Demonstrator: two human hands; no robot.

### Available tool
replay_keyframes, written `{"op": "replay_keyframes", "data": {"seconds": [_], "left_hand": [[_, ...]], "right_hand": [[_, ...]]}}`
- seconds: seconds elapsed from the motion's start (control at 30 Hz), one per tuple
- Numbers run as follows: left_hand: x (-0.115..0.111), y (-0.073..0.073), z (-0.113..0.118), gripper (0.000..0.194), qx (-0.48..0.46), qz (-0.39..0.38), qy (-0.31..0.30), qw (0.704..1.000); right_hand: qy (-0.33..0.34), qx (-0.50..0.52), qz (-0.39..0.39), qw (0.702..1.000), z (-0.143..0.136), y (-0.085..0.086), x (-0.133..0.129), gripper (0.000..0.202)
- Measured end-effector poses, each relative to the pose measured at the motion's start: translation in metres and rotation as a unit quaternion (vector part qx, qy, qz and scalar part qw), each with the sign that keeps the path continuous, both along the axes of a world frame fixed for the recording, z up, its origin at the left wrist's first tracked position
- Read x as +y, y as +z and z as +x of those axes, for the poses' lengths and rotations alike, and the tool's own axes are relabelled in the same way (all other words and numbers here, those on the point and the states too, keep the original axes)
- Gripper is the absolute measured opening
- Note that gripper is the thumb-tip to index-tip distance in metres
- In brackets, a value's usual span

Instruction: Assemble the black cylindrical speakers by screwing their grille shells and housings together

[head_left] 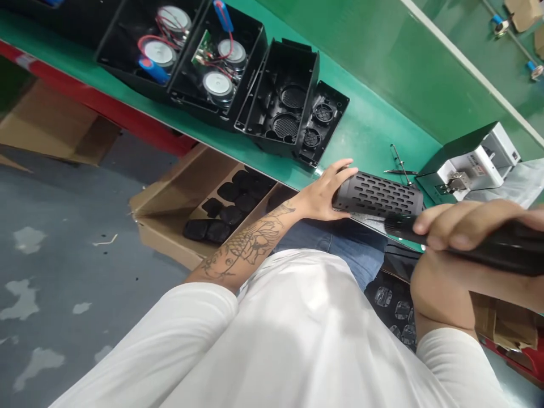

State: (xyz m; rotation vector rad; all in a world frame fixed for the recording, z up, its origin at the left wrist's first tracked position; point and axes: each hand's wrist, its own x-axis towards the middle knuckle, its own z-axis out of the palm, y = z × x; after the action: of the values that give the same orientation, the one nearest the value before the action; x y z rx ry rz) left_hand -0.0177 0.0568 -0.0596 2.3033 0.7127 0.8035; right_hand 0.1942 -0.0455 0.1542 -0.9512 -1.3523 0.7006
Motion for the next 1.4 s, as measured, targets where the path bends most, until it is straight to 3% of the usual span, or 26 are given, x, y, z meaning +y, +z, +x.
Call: {"op": "replay_keyframes", "data": {"seconds": [0.07,0.13,0.27,0.4,0.77,1.0,1.23,1.4], "left_hand": [[0.002,-0.008,0.004,0.106,-0.047,0.012,-0.003,0.999],[0.005,-0.018,0.009,0.11,-0.112,0.026,-0.013,0.993],[0.009,-0.031,0.014,0.111,-0.193,0.044,-0.03,0.98],[0.009,-0.031,0.016,0.109,-0.186,0.016,-0.024,0.982],[0.007,-0.017,0.015,0.104,-0.164,0.029,-0.004,0.986],[0.005,-0.016,0.016,0.1,-0.173,0.053,0.012,0.983],[0.005,-0.013,0.015,0.104,-0.147,0.028,0.006,0.989],[0.006,-0.013,0.013,0.11,-0.137,0.025,0.002,0.99]], "right_hand": [[0.073,0.025,0.058,0.995,-0.036,-0.014,0.014,0.033],[0.124,0.013,0.102,0.987,-0.052,-0.031,0.035,0.034],[0.197,0.003,0.229,0.953,-0.048,-0.056,0.073,0.037],[0.17,0.005,0.203,0.964,-0.04,-0.068,0.084,0.039],[0.225,-0.007,0.105,0.969,-0.051,-0.061,0.058,0.029],[0.259,-0.022,0.106,0.96,-0.055,-0.061,0.07,0.026],[0.315,-0.029,0.115,0.942,-0.049,-0.068,0.077,0.023],[0.255,0.002,0.142,0.957,-0.058,-0.072,0.075,0.022]]}}
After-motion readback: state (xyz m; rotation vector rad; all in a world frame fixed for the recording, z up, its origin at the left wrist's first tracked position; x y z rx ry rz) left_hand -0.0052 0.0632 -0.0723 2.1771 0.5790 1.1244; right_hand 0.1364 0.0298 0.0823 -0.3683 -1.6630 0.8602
